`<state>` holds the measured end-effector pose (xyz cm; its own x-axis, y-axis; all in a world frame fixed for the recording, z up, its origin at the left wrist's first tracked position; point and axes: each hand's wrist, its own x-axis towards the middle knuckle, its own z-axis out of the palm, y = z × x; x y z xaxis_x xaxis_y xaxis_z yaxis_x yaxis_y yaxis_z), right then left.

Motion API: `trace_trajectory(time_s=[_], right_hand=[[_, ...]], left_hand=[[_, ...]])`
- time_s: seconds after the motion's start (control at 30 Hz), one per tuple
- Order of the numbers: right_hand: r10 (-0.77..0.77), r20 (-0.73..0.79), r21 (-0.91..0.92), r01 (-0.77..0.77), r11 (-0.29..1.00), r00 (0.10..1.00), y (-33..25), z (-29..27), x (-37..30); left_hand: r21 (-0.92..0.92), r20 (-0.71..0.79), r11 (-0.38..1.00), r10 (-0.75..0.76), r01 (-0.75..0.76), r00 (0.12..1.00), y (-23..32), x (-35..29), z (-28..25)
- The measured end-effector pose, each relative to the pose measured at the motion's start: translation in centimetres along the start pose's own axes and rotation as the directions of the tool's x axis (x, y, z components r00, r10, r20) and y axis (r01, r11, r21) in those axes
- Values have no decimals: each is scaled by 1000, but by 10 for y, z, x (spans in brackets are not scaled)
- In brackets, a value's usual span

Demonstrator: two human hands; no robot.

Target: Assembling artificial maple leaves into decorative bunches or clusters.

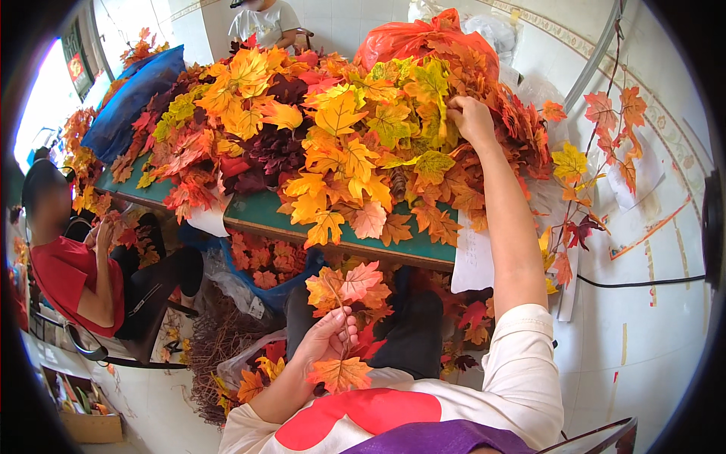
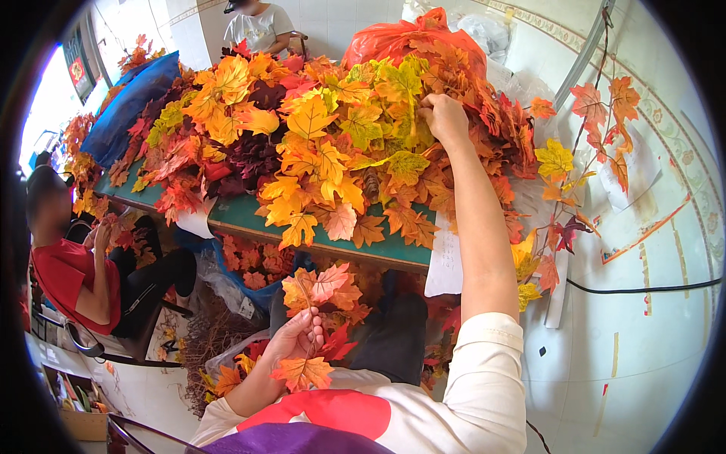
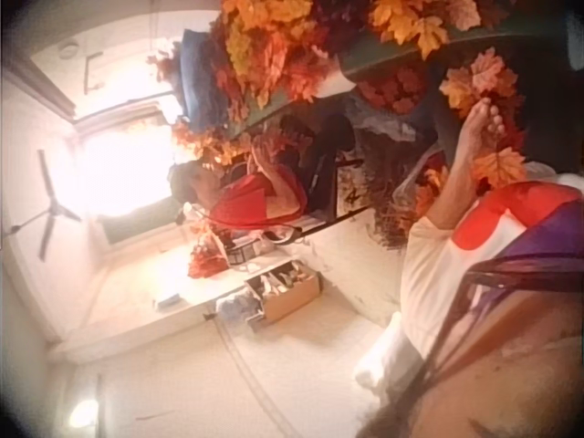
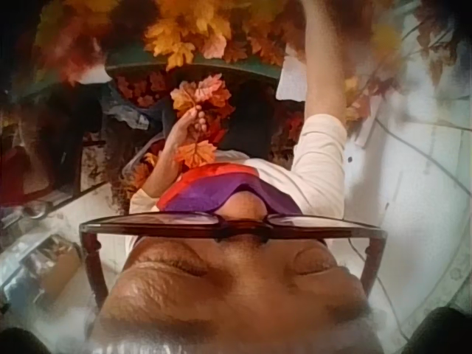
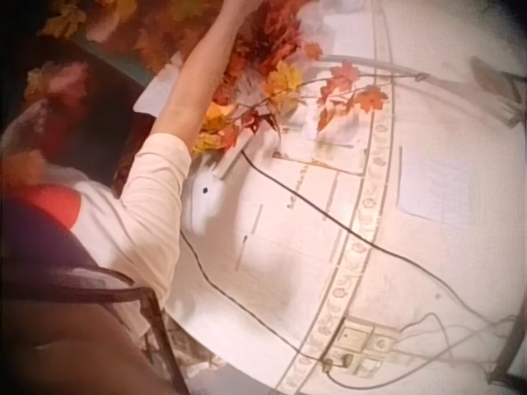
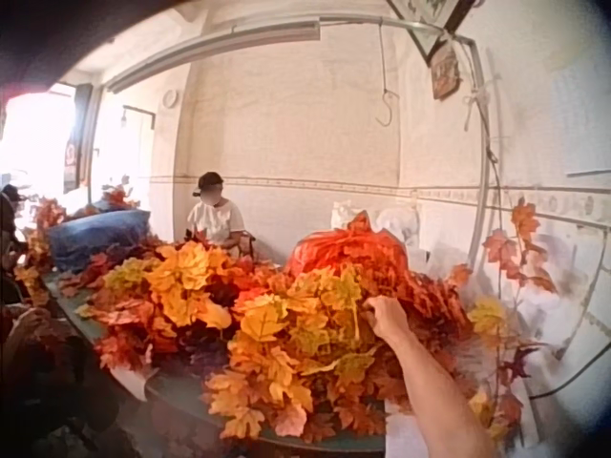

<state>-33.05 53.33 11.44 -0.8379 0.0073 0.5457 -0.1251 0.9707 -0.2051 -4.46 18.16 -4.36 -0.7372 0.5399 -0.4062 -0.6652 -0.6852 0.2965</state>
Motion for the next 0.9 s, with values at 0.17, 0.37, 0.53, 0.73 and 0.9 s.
trace_trajectory(time_s=[0.17,0.37,0.53,0.73,0.9], right_hand=[[126,-292,299,-35,954,948,-13,-9,10],[208,-285,634,21,773,936,-17,-37,16],[38,-200,702,116,703,979,-56,-64,-15],[34,-126,738,71,671,991,-61,-43,-21],[-5,-18,509,14,861,1000,-69,-15,-15]], left_hand=[[-1,-38,1000,3,-3,999,1,-2,-1],[-7,-25,1000,0,0,1000,2,-1,-5],[-42,-7,998,45,-45,999,7,-4,-1],[-59,-8,998,15,-15,1000,5,-4,-1],[-60,-6,998,6,-6,1000,2,-1,-7]])
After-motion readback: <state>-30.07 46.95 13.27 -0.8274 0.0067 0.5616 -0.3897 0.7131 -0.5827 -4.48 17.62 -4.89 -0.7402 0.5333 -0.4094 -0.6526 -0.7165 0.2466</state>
